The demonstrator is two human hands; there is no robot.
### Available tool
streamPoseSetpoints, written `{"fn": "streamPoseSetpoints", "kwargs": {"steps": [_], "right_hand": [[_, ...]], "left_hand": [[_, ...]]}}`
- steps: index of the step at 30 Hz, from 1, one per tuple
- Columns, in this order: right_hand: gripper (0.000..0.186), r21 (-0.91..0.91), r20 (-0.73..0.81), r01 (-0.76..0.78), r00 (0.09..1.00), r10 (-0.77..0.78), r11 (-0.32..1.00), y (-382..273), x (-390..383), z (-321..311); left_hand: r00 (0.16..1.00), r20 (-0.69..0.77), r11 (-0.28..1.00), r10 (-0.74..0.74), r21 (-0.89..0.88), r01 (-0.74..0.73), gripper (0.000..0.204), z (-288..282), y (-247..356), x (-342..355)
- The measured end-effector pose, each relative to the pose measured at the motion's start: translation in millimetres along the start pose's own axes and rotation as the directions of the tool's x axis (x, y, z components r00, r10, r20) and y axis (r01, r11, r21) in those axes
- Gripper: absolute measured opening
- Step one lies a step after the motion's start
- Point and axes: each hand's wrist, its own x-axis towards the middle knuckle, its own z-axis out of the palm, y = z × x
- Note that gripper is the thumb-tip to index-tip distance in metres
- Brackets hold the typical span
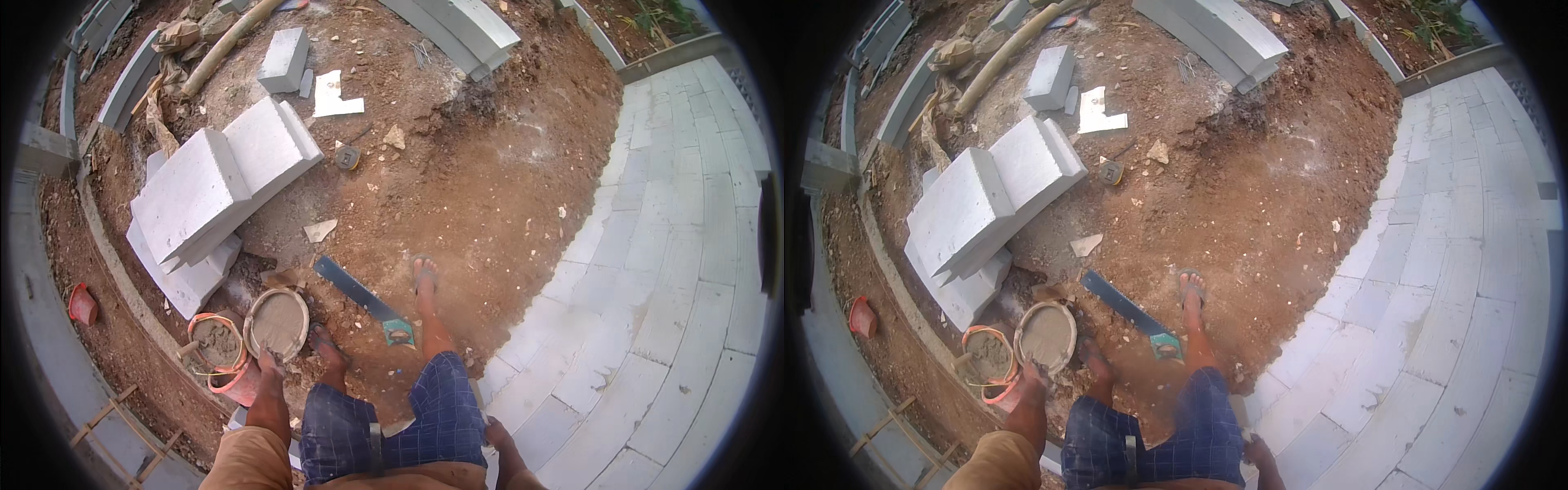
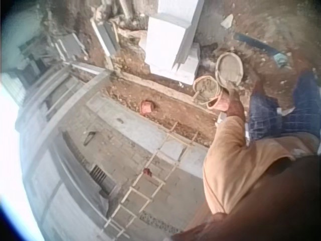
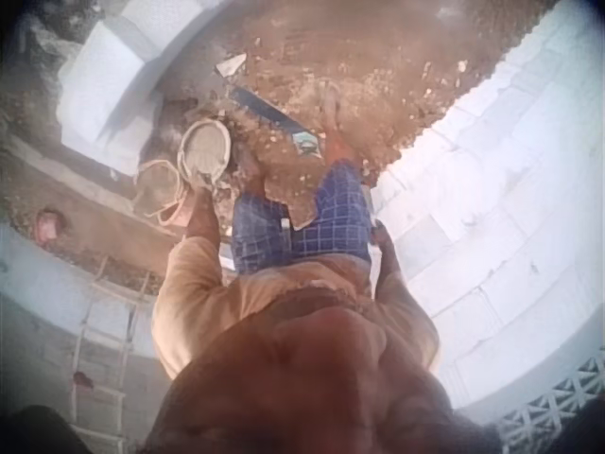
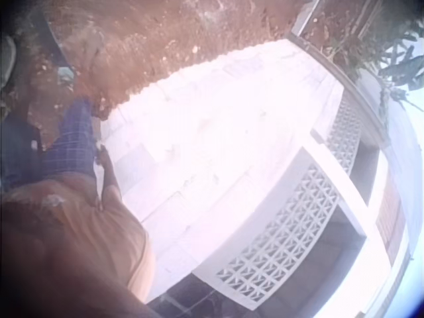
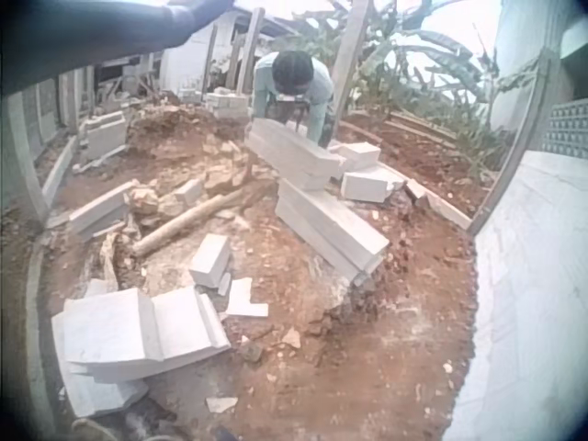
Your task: The person applies mortar to a low wall using a trowel and bucket, then picks up and places white blocks onto the wall. The person repeats this process, applying mortar and positioning blocks along the wall.
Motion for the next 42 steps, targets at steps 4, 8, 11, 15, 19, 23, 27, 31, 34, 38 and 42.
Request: {"fn": "streamPoseSetpoints", "kwargs": {"steps": [4,8,11,15,19,23,27,31,34,38,42], "right_hand": [[0.045,0.313,0.019,-0.046,0.999,0.042,0.949,25,-23,-20],[0.041,0.386,0.008,-0.077,0.997,0.08,0.919,35,-13,-34],[0.037,0.467,0.047,-0.074,0.997,0.059,0.881,31,-11,-45],[0.039,0.562,0.084,-0.02,0.996,-0.033,0.827,22,6,-72],[0.042,0.621,0.15,-0.064,0.988,-0.038,0.781,31,24,-103],[0.043,0.642,0.166,-0.098,0.986,-0.014,0.76,32,10,-188],[0.039,0.731,0.069,-0.061,0.997,0.015,0.68,39,5,-249],[0.028,0.843,0.009,-0.07,0.993,0.115,0.533,41,1,-263],[0.037,0.953,0.092,-0.117,0.991,0.101,0.281,31,-17,-244],[0.031,0.958,0.266,-0.273,0.96,0.087,0.087,1,-40,-232],[0.031,0.943,0.312,-0.318,0.947,0.077,0.094,-66,-64,-247]], "left_hand": [[0.999,0.046,0.998,-0.025,0.057,0.023,0.037,16,12,-54],[0.995,0.094,0.982,-0.043,0.188,0.025,0.039,64,12,-130],[0.989,0.133,0.961,-0.058,0.275,0.019,0.04,107,-4,-169],[0.992,0.11,0.889,-0.054,0.458,-0.002,0.04,195,-26,-261],[0.977,0.194,0.819,-0.087,0.573,-0.041,0.039,297,-54,-307],[0.913,0.375,0.772,-0.158,0.624,-0.123,0.041,392,-87,-351],[0.896,0.439,0.658,-0.071,0.696,-0.289,0.038,477,-144,-406],[0.849,0.528,0.502,0.013,0.731,-0.462,0.054,590,-204,-435],[0.824,0.565,0.318,-0.035,0.788,-0.527,0.052,651,-191,-563],[0.774,0.632,0.409,0.039,0.696,-0.589,0.056,700,-219,-592],[0.784,0.62,0.346,-0.021,0.741,-0.576,0.065,759,-259,-544]]}}
